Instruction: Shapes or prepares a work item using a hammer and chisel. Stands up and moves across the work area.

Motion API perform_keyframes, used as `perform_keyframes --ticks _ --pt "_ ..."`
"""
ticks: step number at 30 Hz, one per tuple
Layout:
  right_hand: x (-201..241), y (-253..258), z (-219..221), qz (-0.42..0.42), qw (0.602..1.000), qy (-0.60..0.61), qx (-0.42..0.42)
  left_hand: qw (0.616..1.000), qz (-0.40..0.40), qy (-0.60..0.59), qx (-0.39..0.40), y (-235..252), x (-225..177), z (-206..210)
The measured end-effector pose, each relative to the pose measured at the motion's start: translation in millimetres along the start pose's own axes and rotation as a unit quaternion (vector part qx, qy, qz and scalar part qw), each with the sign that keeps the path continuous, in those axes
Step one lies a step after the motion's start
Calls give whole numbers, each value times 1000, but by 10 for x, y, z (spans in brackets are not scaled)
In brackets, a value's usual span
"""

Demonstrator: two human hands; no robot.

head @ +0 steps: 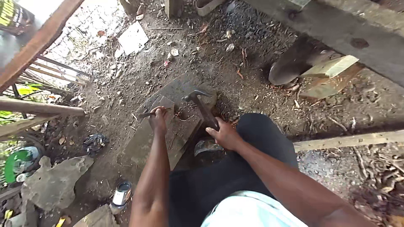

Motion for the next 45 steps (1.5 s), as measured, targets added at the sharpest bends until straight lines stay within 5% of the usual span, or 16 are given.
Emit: perform_keyframes --ticks 6,20,28,34,36,38,40,45 --pt "31 140 49 54 998 32 9 949 44 287 123 -257 -132 95" --pt "169 53 129 0 996 -87 11 913 120 337 195 -297 -150 89" --pt "1057 -515 -120 -198 944 -259 -54 922 122 329 165 -297 -209 104" --pt "1490 -1101 -47 -447 853 -203 -174 911 138 332 203 -252 -240 115" --pt "1288 -792 35 -393 865 -262 -171 899 138 354 217 -208 -128 116" --pt "1132 -410 50 -180 899 -394 -70 896 132 359 224 -258 -223 126" --pt "1245 -346 1 -96 899 -425 -34 899 123 353 226 -243 -276 116" --pt "1656 -1109 -95 -362 885 -221 -191 899 100 339 258 -175 -395 164"
Point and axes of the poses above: each hand's wrist, its own y-axis towards the middle knuckle, its own z-axis out of the palm, x = y × z, the point moved 3 cm from there along y, towards the middle knuckle, and after that the axes turned 14 degrees about z, right-handed, at the moved point
